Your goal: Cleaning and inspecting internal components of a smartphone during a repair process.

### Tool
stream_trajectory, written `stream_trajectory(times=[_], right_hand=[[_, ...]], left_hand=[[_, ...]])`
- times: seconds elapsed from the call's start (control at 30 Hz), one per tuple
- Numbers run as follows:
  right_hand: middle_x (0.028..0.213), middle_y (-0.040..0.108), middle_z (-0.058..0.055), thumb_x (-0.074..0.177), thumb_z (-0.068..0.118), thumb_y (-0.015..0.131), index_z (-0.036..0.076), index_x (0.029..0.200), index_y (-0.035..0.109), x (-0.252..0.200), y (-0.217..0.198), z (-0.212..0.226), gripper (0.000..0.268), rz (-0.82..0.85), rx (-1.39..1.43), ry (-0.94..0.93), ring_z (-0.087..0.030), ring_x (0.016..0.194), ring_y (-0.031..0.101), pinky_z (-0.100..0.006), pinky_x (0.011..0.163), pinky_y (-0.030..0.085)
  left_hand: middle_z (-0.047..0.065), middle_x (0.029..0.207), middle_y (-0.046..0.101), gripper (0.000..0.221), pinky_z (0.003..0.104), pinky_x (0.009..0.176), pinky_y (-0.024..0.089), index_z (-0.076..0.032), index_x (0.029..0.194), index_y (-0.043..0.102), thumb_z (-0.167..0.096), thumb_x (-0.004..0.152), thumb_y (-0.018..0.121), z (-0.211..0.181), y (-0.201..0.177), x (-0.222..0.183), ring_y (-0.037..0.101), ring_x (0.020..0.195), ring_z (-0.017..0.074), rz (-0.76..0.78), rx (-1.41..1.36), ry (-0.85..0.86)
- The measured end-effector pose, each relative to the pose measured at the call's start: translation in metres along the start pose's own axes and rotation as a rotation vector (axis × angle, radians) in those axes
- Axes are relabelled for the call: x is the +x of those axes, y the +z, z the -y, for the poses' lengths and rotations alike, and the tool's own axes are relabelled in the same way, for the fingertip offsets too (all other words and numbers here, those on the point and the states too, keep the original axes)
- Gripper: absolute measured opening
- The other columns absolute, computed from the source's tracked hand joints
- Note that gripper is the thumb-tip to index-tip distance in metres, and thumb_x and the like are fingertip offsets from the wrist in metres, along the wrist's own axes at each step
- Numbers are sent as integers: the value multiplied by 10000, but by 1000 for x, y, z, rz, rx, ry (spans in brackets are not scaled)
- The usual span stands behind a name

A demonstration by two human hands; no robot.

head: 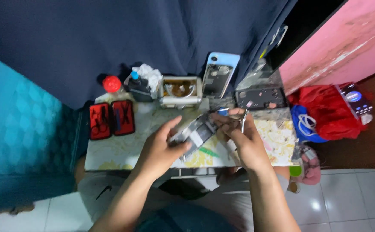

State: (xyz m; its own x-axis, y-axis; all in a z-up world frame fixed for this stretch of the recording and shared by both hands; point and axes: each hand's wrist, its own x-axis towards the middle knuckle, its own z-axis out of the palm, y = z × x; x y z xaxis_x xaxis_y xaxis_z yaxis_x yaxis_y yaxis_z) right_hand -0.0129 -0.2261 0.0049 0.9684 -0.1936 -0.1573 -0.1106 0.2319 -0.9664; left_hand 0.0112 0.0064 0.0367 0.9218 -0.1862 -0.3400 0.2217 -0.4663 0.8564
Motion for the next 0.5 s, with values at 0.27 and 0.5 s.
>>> stream_trajectory(times=[0.27,0.5], right_hand=[[1157,748,-333,998,148,595,-38,1072,600,11,-18,36,200,450,427,53,-351,959,790,-385,643,667],[819,717,-321,985,238,611,-62,1018,588,12,-34,1,303,440,438,54,-377,661,787,-347,411,571]], left_hand=[[250,1316,573,708,459,960,494,17,1439,483,5,788,760,12,13,-7,554,1200,340,211,-712,60],[238,1160,712,530,468,779,609,-79,1286,523,-50,795,722,6,26,-4,704,975,341,97,-711,100]])
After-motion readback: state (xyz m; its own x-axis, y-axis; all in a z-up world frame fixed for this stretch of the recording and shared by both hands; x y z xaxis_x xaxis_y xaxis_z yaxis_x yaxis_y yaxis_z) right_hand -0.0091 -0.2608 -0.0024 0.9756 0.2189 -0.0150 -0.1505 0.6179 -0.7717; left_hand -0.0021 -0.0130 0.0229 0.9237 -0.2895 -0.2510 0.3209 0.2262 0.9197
